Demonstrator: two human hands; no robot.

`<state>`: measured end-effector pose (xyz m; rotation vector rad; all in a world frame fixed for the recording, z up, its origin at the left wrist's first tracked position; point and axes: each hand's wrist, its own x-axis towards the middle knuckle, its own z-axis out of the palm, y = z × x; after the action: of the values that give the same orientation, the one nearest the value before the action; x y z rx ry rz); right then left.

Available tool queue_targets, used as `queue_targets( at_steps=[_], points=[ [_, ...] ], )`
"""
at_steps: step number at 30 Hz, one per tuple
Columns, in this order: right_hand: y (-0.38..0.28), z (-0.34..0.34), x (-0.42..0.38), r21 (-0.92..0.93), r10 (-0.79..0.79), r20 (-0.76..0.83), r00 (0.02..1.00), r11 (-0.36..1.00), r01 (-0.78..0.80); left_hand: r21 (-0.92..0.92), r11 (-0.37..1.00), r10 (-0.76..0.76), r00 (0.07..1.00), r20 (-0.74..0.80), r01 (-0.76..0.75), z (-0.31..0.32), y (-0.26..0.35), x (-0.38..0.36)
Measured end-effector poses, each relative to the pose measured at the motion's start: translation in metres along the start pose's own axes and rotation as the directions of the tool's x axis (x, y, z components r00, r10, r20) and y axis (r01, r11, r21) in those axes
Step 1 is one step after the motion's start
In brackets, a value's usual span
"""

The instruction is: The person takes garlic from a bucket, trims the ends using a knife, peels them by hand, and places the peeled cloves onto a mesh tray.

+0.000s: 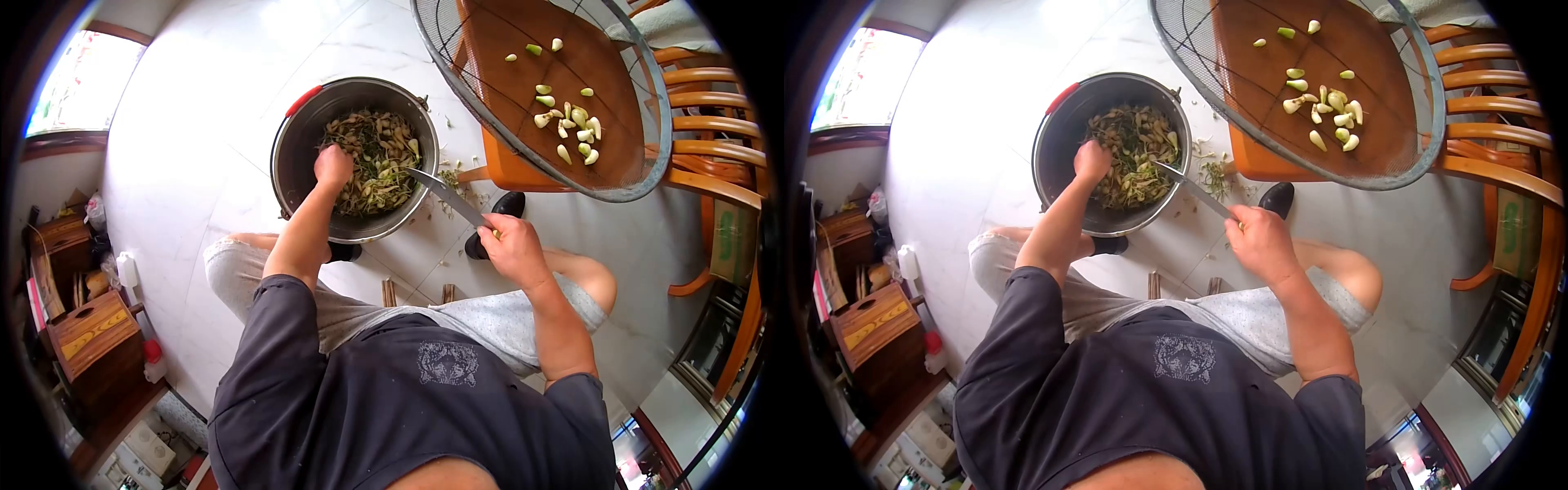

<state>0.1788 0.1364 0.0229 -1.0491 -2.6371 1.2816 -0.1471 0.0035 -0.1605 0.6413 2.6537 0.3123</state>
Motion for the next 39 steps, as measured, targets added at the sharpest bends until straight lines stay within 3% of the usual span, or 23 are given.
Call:
queue_targets(
  at_steps=[4,5,7,10,11,14,18,22,23,26,31,34,39],
  points=[
    [0.001,0.003,-0.002,-0.012,-0.008,-0.007,1.000,1.000,0.008,-0.232,0.970,0.050,0.992,-0.115,-0.076,0.006,-0.013,-0.006],
    [0.001,0.004,-0.003,-0.010,-0.007,-0.004,1.000,1.000,0.007,-0.484,0.875,-0.027,0.998,-0.057,-0.004,0.006,-0.015,-0.006],
    [-0.002,0.003,-0.003,0.003,-0.007,0.010,1.000,1.000,0.007,-0.854,0.498,-0.124,0.987,0.099,0.148,0.000,-0.020,-0.009],
    [0.000,0.003,-0.003,-0.005,-0.020,0.007,1.000,1.000,0.020,-0.983,0.096,-0.005,0.987,0.158,0.157,-0.008,-0.021,-0.009],
    [0.000,0.003,-0.003,-0.012,-0.027,0.001,1.000,1.000,0.027,-0.982,0.010,-0.009,0.982,0.187,0.187,-0.010,-0.020,-0.010],
    [-0.007,0.000,-0.002,-0.005,-0.022,0.023,0.999,1.000,0.022,-0.946,-0.155,0.192,0.948,0.254,0.285,-0.011,-0.026,-0.014],
    [-0.012,-0.001,-0.003,-0.018,-0.021,0.036,0.999,1.000,0.022,-0.896,-0.214,0.189,0.917,0.353,0.389,-0.045,0.004,-0.056],
    [-0.016,0.000,-0.004,0.000,-0.036,0.006,0.999,0.999,0.036,-0.890,-0.277,0.275,0.917,0.289,0.363,-0.042,0.001,-0.075],
    [-0.016,0.001,-0.005,0.004,-0.041,-0.013,0.999,0.999,0.041,-0.901,-0.235,0.309,0.907,0.286,0.364,-0.041,0.000,-0.077],
    [-0.010,0.009,-0.005,0.017,-0.165,-0.194,0.967,0.985,0.171,-0.937,-0.094,0.326,0.899,0.291,0.337,-0.060,0.027,-0.112],
    [-0.021,0.009,-0.010,-0.136,-0.490,-0.337,0.804,0.870,0.473,-0.907,-0.056,0.487,0.805,0.339,0.417,-0.066,0.063,-0.150],
    [-0.022,0.008,-0.013,-0.229,-0.615,-0.323,0.719,0.788,0.571,-0.916,-0.065,0.516,0.799,0.310,0.397,-0.060,0.079,-0.167],
    [-0.017,0.011,-0.014,-0.322,-0.641,-0.312,0.701,0.766,0.557,-0.911,-0.100,0.540,0.791,0.288,0.401,-0.060,0.095,-0.174]
  ],
)
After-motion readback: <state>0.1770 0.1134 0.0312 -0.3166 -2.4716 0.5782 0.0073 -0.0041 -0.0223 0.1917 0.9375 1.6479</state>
